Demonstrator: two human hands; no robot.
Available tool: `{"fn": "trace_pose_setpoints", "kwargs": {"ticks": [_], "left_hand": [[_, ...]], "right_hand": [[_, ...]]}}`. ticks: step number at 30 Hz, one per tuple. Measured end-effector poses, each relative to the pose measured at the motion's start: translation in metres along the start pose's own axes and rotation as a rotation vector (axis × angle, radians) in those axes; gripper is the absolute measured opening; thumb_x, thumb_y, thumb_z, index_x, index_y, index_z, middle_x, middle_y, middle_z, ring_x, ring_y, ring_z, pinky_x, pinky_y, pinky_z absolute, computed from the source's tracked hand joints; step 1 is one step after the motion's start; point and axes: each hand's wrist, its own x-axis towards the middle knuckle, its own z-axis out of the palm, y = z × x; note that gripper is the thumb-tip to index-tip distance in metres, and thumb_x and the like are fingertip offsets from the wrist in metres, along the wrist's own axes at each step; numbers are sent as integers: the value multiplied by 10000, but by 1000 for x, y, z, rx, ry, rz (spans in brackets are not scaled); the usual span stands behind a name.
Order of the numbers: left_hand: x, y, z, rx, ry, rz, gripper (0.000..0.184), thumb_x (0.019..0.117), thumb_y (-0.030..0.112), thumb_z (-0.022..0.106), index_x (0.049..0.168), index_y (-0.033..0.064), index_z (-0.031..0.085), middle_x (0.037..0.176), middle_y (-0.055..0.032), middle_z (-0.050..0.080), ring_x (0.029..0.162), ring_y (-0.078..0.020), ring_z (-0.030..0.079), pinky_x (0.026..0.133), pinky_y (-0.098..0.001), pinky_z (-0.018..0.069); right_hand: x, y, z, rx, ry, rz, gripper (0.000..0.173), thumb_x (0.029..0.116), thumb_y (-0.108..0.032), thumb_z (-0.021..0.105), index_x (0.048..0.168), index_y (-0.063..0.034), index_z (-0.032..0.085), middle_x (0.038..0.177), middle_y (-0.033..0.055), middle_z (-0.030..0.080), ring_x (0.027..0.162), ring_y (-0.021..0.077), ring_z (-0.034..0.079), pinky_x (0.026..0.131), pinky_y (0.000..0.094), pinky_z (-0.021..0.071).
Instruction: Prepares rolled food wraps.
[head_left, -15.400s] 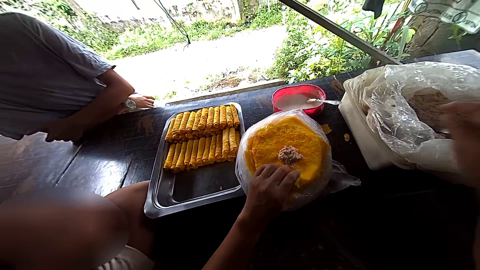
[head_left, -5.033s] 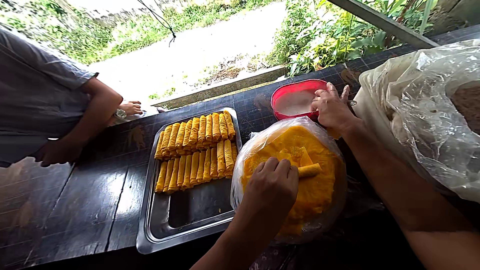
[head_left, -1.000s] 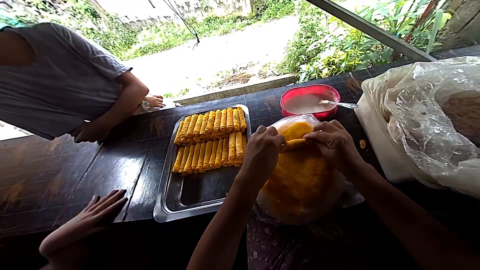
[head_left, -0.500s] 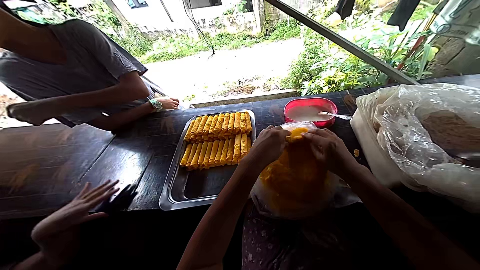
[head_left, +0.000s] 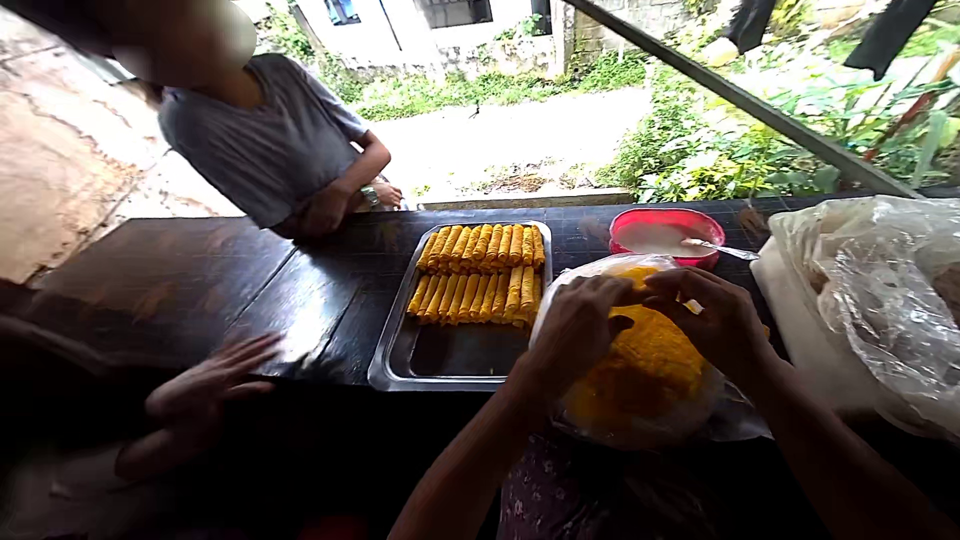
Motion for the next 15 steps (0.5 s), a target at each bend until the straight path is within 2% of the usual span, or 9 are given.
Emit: {"fn": "trace_pose_setpoints", "kwargs": {"ticks": [3, 6, 9, 13, 15], "left_hand": [[-10, 4, 18, 110, 175, 67, 230, 974, 195, 660, 1158, 94, 753, 1106, -91, 725, 1052, -263, 687, 900, -450, 544], [-15, 4, 4, 78, 212, 52, 204, 970, 147, 656, 1123, 56, 757, 1015, -105, 743, 975, -253, 716, 865, -408, 570], [-16, -20, -28, 28, 186, -200, 244, 965, 87, 673, 1195, 19, 720, 1101, -163, 724, 1012, -303, 704, 900, -464, 567], [-21, -92, -47, 107, 181, -600, 286, 970, 130, 692, 1206, -30, 692, 1192, -270, 635, 1050, -399, 660, 920, -542, 543], [-21, -118, -45, 108, 115, -756, 317, 986, 155, 677, 1228, -50, 678, 1230, -297, 612, 1114, -430, 632, 969, -568, 510]], "right_hand": [[-5, -4, 0, 35, 5, 9, 273, 976, -325, 654, 1057, -90, 767, 915, 25, 736, 823, 56, 662, 774, 205, 547], [-10, -5, -9, 88, -27, -13, 408, 986, -385, 648, 1229, -64, 714, 1025, 82, 734, 897, 94, 680, 806, 235, 564], [-20, -4, -25, 69, -60, 30, 468, 996, -391, 622, 1323, -59, 659, 1142, 103, 723, 962, 111, 673, 837, 245, 553], [-43, 3, -40, -9, -61, 70, 375, 1005, -326, 588, 1235, -52, 703, 1116, 126, 719, 936, 109, 666, 815, 210, 545], [-52, 4, -42, -42, -68, 74, 331, 989, -303, 589, 1161, -66, 742, 1122, 130, 727, 955, 153, 671, 809, 247, 545]]}}
